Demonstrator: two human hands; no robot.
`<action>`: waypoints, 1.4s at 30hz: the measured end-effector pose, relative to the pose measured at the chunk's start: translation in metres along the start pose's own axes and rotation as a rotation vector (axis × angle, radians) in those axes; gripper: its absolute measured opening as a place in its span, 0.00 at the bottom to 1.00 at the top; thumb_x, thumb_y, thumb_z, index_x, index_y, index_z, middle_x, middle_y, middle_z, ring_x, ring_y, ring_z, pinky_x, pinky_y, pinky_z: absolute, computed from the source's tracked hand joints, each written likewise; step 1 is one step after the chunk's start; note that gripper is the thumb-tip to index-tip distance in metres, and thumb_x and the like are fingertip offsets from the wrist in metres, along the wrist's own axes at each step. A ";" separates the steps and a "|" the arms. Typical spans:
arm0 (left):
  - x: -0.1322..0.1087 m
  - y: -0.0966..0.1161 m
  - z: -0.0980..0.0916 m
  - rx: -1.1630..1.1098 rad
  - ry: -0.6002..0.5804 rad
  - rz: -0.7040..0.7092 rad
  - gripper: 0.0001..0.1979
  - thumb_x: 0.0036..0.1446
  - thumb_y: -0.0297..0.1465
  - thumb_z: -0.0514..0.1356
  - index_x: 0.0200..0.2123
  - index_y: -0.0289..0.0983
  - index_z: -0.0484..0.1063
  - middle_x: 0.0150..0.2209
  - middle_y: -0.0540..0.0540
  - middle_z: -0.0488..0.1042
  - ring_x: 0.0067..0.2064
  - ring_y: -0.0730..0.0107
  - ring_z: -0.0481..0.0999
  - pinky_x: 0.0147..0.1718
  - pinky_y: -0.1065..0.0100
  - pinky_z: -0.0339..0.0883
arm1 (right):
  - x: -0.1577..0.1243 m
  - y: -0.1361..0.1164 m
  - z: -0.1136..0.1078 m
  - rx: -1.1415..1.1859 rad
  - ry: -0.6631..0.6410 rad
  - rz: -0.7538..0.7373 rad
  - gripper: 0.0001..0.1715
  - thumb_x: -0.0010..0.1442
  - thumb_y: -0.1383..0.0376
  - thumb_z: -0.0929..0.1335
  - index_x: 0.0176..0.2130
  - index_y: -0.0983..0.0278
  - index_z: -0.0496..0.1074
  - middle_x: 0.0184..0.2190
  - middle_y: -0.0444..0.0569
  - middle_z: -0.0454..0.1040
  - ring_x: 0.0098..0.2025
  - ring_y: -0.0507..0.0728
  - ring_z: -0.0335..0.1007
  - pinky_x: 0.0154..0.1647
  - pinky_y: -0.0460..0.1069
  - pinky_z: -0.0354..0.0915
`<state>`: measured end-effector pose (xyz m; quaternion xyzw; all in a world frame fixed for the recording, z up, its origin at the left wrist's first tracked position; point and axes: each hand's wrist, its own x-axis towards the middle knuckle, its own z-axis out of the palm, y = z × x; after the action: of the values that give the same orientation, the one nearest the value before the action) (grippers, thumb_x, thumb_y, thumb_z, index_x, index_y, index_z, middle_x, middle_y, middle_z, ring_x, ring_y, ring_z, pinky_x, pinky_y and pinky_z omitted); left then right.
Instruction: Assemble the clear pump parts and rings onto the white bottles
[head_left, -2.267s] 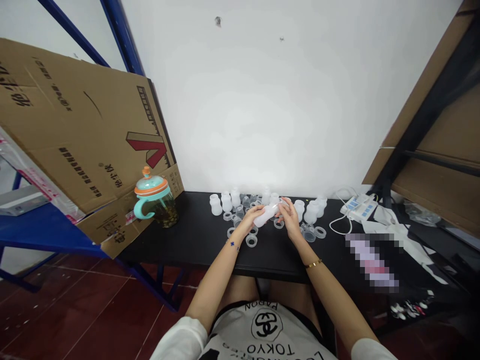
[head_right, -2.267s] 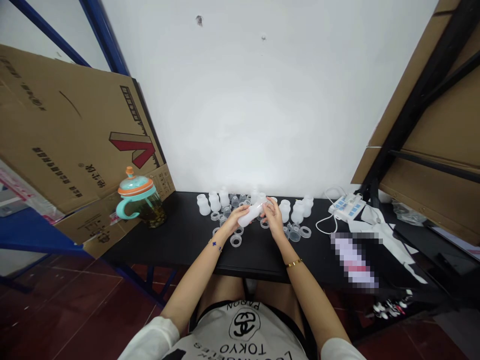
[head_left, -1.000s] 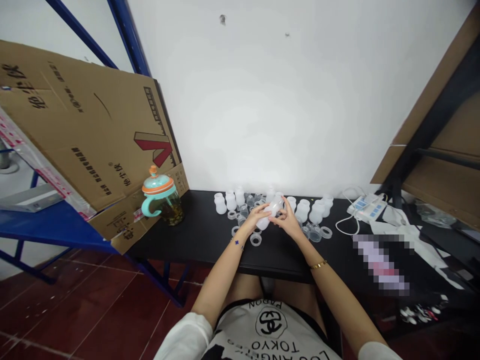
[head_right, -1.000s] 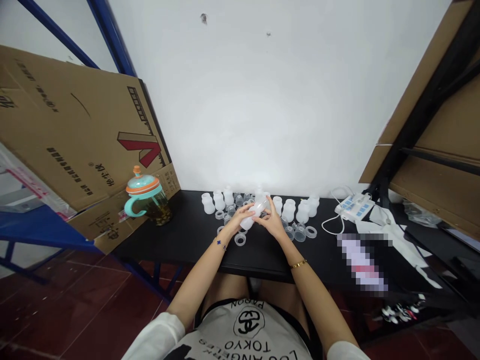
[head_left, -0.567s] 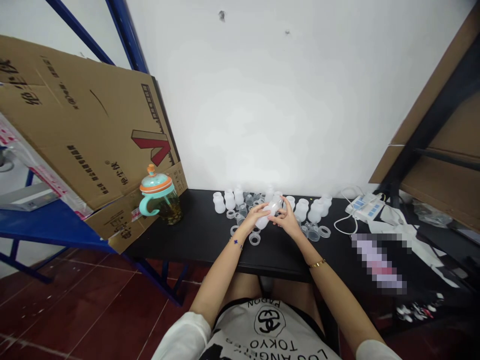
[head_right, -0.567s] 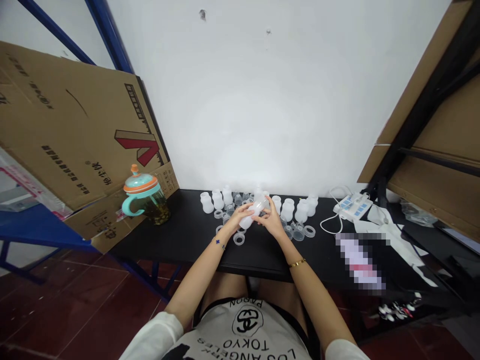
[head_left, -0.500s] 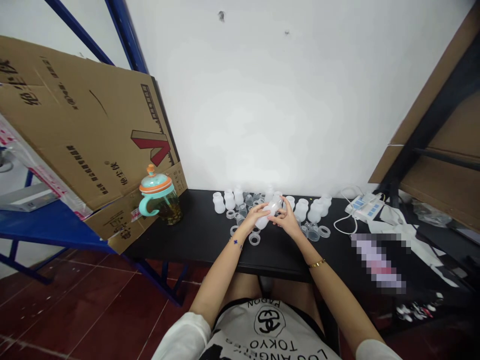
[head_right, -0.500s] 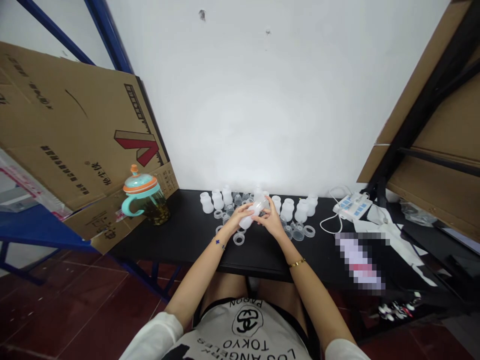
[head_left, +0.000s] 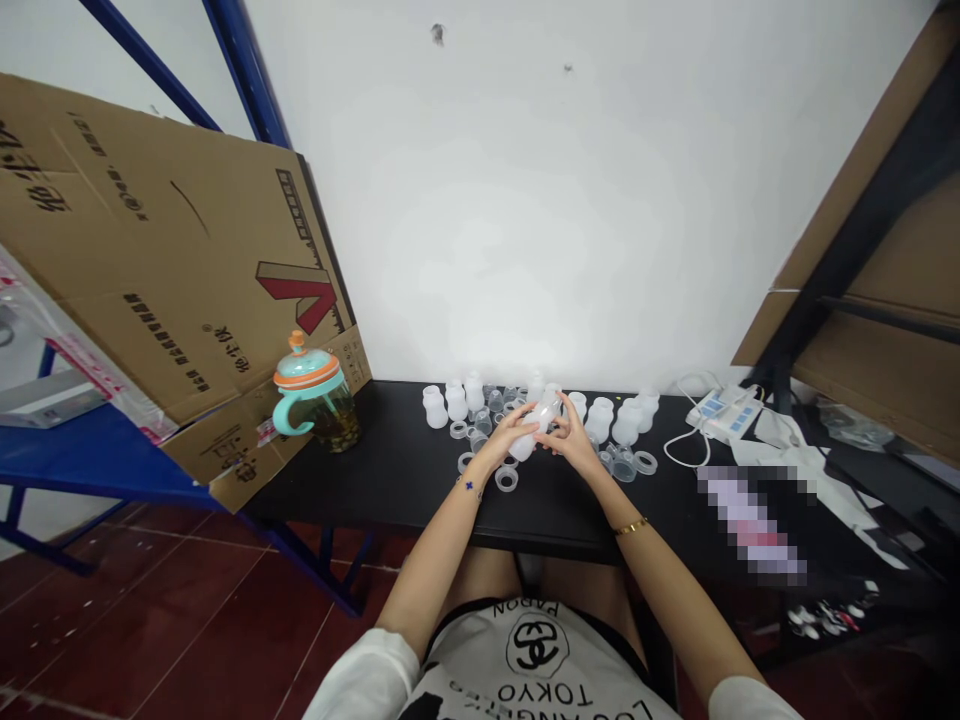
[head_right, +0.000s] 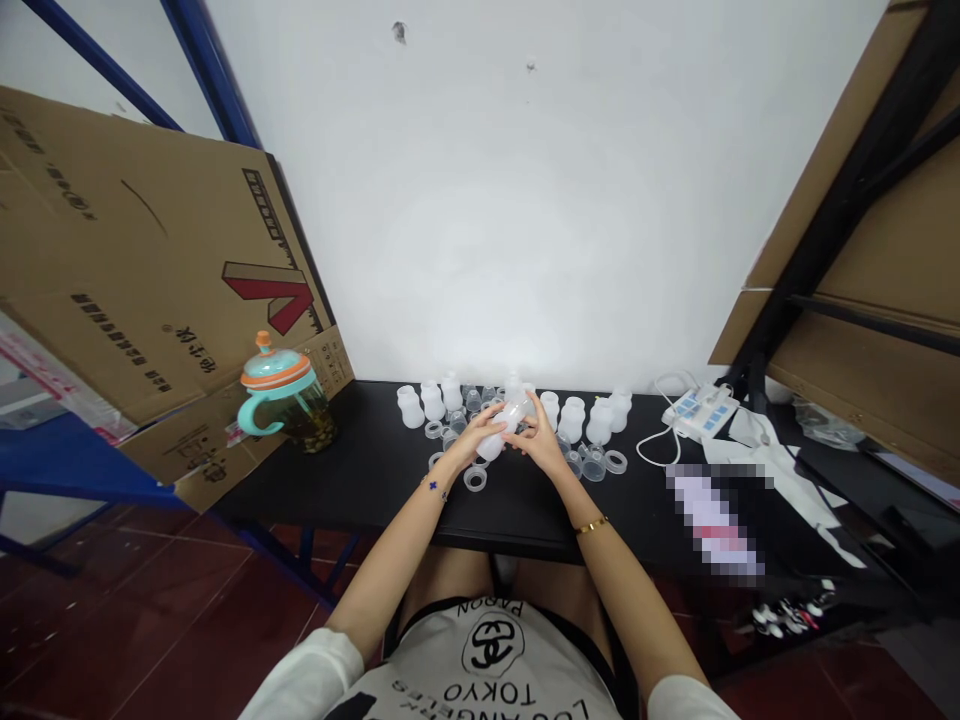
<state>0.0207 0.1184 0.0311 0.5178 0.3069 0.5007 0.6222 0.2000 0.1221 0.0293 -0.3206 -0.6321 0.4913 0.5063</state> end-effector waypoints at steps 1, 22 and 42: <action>-0.001 0.001 0.001 -0.004 -0.016 -0.010 0.40 0.51 0.36 0.70 0.66 0.40 0.62 0.49 0.39 0.77 0.34 0.64 0.78 0.34 0.64 0.72 | 0.000 0.000 0.000 0.002 -0.003 -0.002 0.68 0.46 0.56 0.79 0.72 0.49 0.39 0.47 0.51 0.75 0.25 0.51 0.73 0.19 0.43 0.65; -0.002 0.000 0.005 -0.024 -0.031 -0.022 0.40 0.52 0.36 0.70 0.66 0.39 0.61 0.47 0.38 0.78 0.33 0.64 0.79 0.31 0.65 0.73 | 0.002 0.005 0.000 0.001 -0.026 -0.002 0.69 0.46 0.58 0.79 0.71 0.50 0.39 0.40 0.46 0.76 0.24 0.52 0.73 0.19 0.43 0.64; -0.001 -0.001 0.005 -0.018 -0.025 -0.010 0.39 0.50 0.36 0.70 0.65 0.37 0.64 0.40 0.41 0.79 0.30 0.65 0.78 0.30 0.64 0.72 | 0.002 0.002 0.000 -0.015 0.031 0.031 0.68 0.41 0.55 0.80 0.68 0.57 0.45 0.30 0.42 0.76 0.21 0.54 0.73 0.18 0.45 0.63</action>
<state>0.0249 0.1162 0.0311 0.5166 0.2974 0.4938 0.6331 0.1997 0.1243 0.0284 -0.3417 -0.6227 0.4894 0.5060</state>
